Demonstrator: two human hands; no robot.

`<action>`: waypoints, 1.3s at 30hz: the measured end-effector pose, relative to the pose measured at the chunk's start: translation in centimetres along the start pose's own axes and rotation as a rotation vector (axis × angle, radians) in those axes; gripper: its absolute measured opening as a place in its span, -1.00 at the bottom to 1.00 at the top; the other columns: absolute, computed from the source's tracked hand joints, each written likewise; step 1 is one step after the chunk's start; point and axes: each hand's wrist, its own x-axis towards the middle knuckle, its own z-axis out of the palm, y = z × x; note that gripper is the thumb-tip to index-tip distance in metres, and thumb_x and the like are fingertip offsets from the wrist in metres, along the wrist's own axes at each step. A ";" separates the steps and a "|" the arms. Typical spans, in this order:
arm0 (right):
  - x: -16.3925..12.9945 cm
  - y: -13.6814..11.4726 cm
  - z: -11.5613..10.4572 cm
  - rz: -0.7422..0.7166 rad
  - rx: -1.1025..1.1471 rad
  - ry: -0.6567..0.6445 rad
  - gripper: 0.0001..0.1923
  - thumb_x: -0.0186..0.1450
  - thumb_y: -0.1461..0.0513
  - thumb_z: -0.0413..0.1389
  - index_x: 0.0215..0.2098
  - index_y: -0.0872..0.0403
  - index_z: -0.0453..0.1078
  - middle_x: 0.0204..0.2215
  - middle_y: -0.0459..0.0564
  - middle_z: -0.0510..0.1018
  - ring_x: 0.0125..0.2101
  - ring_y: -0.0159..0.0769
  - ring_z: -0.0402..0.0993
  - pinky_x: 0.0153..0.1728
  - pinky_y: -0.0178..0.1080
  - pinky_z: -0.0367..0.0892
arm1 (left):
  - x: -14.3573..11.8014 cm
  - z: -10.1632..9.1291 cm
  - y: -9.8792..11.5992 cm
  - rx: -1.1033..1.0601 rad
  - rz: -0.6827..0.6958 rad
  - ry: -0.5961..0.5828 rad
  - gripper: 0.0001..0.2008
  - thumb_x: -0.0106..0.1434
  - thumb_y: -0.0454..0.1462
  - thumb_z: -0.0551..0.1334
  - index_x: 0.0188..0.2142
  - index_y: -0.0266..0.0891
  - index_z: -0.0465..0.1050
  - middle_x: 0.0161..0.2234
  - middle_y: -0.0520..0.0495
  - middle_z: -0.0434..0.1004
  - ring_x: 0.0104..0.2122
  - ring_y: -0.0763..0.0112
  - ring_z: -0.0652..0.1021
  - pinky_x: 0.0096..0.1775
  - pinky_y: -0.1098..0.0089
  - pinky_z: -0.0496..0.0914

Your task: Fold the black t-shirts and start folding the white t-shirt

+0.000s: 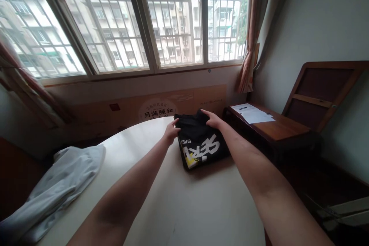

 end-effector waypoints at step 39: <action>-18.7 -14.0 22.5 0.222 0.537 -0.106 -0.53 0.35 0.20 -0.04 0.21 0.12 0.18 0.18 0.24 0.39 0.05 -0.26 0.51 0.06 -0.14 0.44 | -27.4 -13.2 5.0 1.408 0.004 -0.390 -0.66 0.45 -0.13 0.09 -0.22 -0.30 0.56 -0.21 -0.25 0.57 -0.16 -0.05 0.57 -0.20 0.13 0.40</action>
